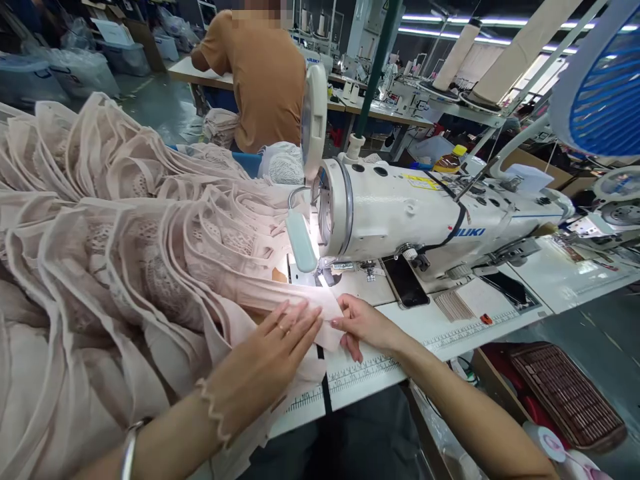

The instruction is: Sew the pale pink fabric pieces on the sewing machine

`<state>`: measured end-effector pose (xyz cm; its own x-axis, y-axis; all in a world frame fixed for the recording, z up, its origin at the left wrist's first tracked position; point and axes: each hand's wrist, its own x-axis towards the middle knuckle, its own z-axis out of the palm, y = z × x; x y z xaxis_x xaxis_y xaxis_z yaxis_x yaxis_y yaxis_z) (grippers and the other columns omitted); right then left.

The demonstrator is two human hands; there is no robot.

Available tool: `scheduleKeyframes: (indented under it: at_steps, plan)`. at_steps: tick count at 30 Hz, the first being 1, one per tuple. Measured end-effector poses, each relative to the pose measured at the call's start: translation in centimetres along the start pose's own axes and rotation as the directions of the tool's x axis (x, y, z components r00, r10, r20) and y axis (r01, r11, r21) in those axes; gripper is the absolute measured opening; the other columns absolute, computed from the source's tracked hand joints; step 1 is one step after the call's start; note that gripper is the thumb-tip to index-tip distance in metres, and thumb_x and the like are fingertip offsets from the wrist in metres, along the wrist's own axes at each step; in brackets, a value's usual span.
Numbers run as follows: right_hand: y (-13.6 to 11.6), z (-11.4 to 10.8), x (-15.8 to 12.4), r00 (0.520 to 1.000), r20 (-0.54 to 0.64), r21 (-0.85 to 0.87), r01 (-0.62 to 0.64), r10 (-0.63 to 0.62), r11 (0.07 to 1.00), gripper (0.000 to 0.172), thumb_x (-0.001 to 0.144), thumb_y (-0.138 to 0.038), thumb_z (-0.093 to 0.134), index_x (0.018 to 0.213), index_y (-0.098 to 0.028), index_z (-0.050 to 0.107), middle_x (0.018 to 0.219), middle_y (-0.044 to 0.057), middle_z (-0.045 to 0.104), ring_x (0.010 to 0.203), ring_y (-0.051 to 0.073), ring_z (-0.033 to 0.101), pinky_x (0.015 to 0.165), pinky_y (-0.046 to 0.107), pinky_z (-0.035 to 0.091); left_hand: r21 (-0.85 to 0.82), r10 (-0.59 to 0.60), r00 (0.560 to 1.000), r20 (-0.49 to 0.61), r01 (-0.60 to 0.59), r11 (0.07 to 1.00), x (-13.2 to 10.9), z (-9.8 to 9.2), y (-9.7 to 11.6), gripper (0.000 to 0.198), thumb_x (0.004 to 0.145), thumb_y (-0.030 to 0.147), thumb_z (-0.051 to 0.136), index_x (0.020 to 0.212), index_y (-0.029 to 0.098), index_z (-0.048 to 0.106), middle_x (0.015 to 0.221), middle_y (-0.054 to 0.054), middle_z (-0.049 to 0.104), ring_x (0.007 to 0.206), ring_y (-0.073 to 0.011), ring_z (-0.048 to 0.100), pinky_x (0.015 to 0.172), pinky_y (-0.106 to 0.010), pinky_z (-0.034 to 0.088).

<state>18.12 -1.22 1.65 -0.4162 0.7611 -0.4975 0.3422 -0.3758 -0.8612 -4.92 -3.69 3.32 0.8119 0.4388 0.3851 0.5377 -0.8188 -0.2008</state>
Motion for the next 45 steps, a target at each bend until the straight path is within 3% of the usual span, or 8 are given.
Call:
scheduleKeyframes:
  at_steps: [4,9,10,16,31,38,43,45]
  plan:
    - [-0.8,-0.2,-2.8,0.907,-0.364,-0.569,-0.037,-0.211,0.822,0.018,0.091,-0.030,0.053,0.107,-0.022,0.051,0.064,-0.004,0.063,0.046,0.015,0.058,0.050,0.024,0.041,0.142,-0.099,0.970,0.221,0.068,0.988,0.9,3.5,0.1,0.054,0.084,-0.001,0.034,0.130,0.013,0.059,0.130,-0.018,0.061,0.112,-0.0390,0.062,0.072,-0.048,0.056]
    - [-0.4,-6.4,-10.0,0.414,-0.728,-0.651,-0.666,-0.546,0.364,0.027,0.095,-0.034,0.044,0.093,-0.014,0.063,0.087,0.016,0.067,0.081,0.029,0.063,0.066,0.035,0.043,0.280,-0.215,0.923,0.318,0.125,0.952,1.6,4.2,0.1,0.064,0.080,-0.007,0.028,0.135,0.013,0.054,0.116,-0.027,0.065,0.076,-0.0356,0.069,0.050,-0.044,0.051]
    - [0.0,-7.9,-11.2,0.381,-0.716,-0.626,-0.720,-0.585,0.298,0.028,0.092,-0.034,0.050,0.098,-0.010,0.063,0.097,0.021,0.066,0.091,0.034,0.061,0.070,0.038,0.044,0.272,-0.188,0.931,0.311,0.102,0.957,1.9,4.0,0.0,0.063,0.079,-0.008,0.026,0.131,0.009,0.058,0.108,-0.026,0.068,0.074,-0.0326,0.068,0.054,-0.044,0.052]
    - [1.7,-12.3,-14.1,0.462,-0.770,-0.620,-0.706,-0.441,0.342,0.022,0.091,-0.022,0.046,0.091,-0.013,0.066,0.092,0.014,0.069,0.086,0.028,0.064,0.068,0.034,0.046,0.074,-0.075,0.988,0.133,0.065,0.995,4.1,3.8,-1.0,0.044,0.084,-0.005,0.031,0.096,0.008,0.071,0.104,-0.021,0.066,0.094,-0.0311,0.064,0.074,-0.045,0.052]
    - [-0.1,-11.0,-13.4,0.469,-0.821,-0.548,-0.809,-0.326,0.214,0.024,0.093,-0.032,0.050,0.094,-0.017,0.068,0.082,0.011,0.072,0.066,0.025,0.064,0.054,0.030,0.034,-0.119,-0.154,0.987,-0.053,0.147,0.982,2.0,8.1,-3.6,0.048,0.087,-0.003,0.035,0.122,0.017,0.061,0.125,-0.009,0.066,0.117,-0.0240,0.059,0.095,-0.039,0.049]
    - [-0.4,-8.4,-12.3,0.250,-0.639,-0.600,-0.754,-0.727,0.267,0.039,0.099,-0.034,0.040,0.083,-0.016,0.071,0.091,0.014,0.071,0.088,0.027,0.059,0.072,0.036,0.040,0.041,0.007,0.997,-0.082,-0.004,0.999,3.1,7.1,-2.0,0.044,0.089,-0.003,0.033,0.116,0.009,0.065,0.119,-0.015,0.068,0.114,-0.0277,0.062,0.091,-0.039,0.052]
    - [0.7,-1.9,-5.1,0.553,-0.073,-0.983,-0.181,-0.830,-0.034,0.024,0.097,-0.018,0.045,0.093,-0.020,0.069,0.095,0.007,0.071,0.091,0.021,0.057,0.082,0.034,0.040,0.137,0.102,0.989,-0.103,-0.088,0.987,3.3,6.3,1.5,0.039,0.086,-0.003,0.040,0.116,0.000,0.065,0.117,-0.023,0.067,0.109,-0.0336,0.065,0.081,-0.039,0.055]
    - [0.8,-0.5,-2.0,0.665,-0.020,-0.998,-0.057,-0.747,-0.023,0.023,0.096,-0.013,0.047,0.086,-0.019,0.066,0.085,0.007,0.068,0.088,0.021,0.057,0.082,0.034,0.039,0.193,0.079,0.991,-0.106,-0.057,0.980,3.1,6.2,1.5,0.039,0.085,-0.005,0.040,0.114,-0.001,0.066,0.115,-0.024,0.068,0.105,-0.0341,0.067,0.076,-0.038,0.056]
